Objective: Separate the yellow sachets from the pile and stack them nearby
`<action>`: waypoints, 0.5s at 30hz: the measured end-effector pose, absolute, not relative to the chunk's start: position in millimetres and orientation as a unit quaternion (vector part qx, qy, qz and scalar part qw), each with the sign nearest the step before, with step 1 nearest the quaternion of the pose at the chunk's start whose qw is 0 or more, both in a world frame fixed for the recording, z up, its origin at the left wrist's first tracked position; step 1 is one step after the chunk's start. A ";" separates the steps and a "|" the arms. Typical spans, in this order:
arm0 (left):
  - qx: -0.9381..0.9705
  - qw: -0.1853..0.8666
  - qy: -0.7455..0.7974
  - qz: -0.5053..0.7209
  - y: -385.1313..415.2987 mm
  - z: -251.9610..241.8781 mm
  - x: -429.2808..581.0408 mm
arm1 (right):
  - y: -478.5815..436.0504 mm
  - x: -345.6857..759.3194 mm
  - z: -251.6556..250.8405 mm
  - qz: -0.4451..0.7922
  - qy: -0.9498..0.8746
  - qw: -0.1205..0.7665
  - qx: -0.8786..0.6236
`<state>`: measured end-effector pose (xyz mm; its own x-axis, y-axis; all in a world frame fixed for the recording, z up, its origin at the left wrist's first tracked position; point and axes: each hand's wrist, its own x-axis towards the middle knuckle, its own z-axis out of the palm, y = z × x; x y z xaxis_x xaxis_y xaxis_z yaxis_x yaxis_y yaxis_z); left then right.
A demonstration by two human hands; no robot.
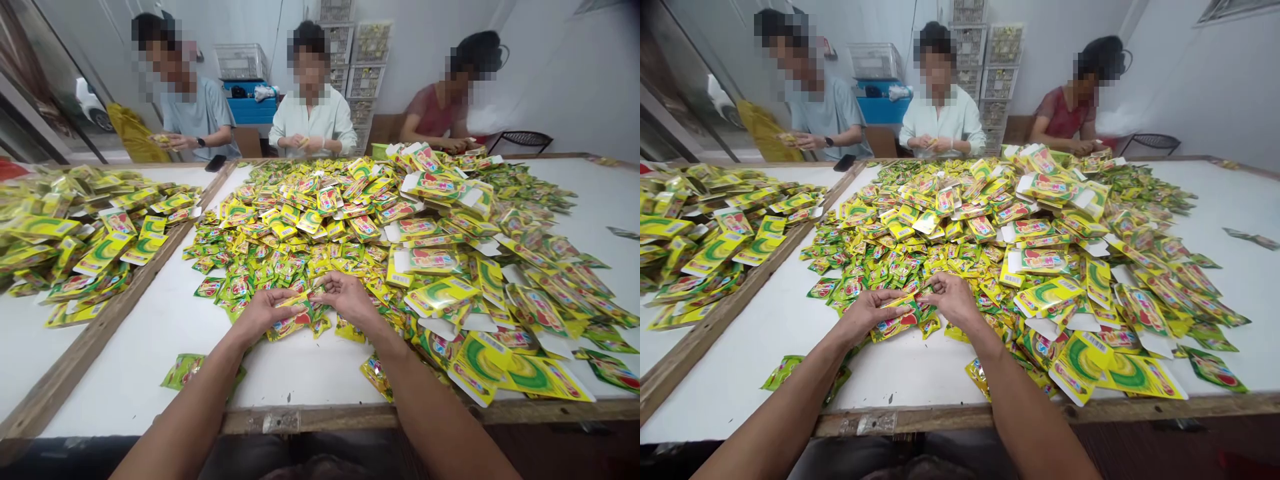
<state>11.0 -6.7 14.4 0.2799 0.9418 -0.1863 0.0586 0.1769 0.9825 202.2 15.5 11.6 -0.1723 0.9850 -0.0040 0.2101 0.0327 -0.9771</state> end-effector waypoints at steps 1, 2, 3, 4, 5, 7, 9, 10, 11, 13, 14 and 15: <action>0.530 0.600 0.476 0.364 -6.8 14.8 11.6 | 14.9 199.6 11.8 0.484 -0.587 0.406 -0.506; 0.531 0.598 0.478 0.363 -6.9 14.8 12.2 | 14.3 197.1 11.8 0.489 -0.581 0.408 -0.506; 0.527 0.600 0.479 0.364 -6.8 14.7 12.7 | 13.7 195.1 11.8 0.496 -0.577 0.409 -0.504; 0.517 0.607 0.478 0.368 -6.7 14.4 13.1 | 13.2 193.8 11.7 0.503 -0.573 0.413 -0.498; 0.504 0.616 0.476 0.373 -6.6 14.1 13.4 | 13.0 193.2 11.6 0.509 -0.569 0.420 -0.490; 0.475 0.636 0.472 0.384 -6.4 13.6 13.5 | 12.9 193.5 11.5 0.509 -0.562 0.443 -0.478; 0.454 0.650 0.467 0.392 -6.2 13.2 13.1 | 12.0 193.5 11.9 0.492 -0.567 0.455 -0.479; 0.449 0.654 0.464 0.395 -6.1 12.9 12.9 | 11.0 192.8 12.3 0.479 -0.578 0.452 -0.482; 0.447 0.656 0.460 0.398 -6.1 12.7 12.8 | 9.6 191.8 12.9 0.468 -0.592 0.442 -0.485; 0.441 0.660 0.452 0.407 -6.1 12.0 13.2 | 5.9 189.4 14.6 0.462 -0.617 0.416 -0.483; 0.437 0.661 0.450 0.412 -6.2 11.7 13.8 | 4.0 188.4 15.6 0.463 -0.625 0.404 -0.481; 0.432 0.663 0.448 0.416 -6.3 11.5 14.8 | 2.3 187.8 16.7 0.463 -0.633 0.392 -0.481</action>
<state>14.8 -6.3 11.5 0.2513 0.9389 -0.2351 -0.1648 0.2809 0.9455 187.8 2.3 16.7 -0.2302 0.9718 0.0519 0.2461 0.1098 -0.9630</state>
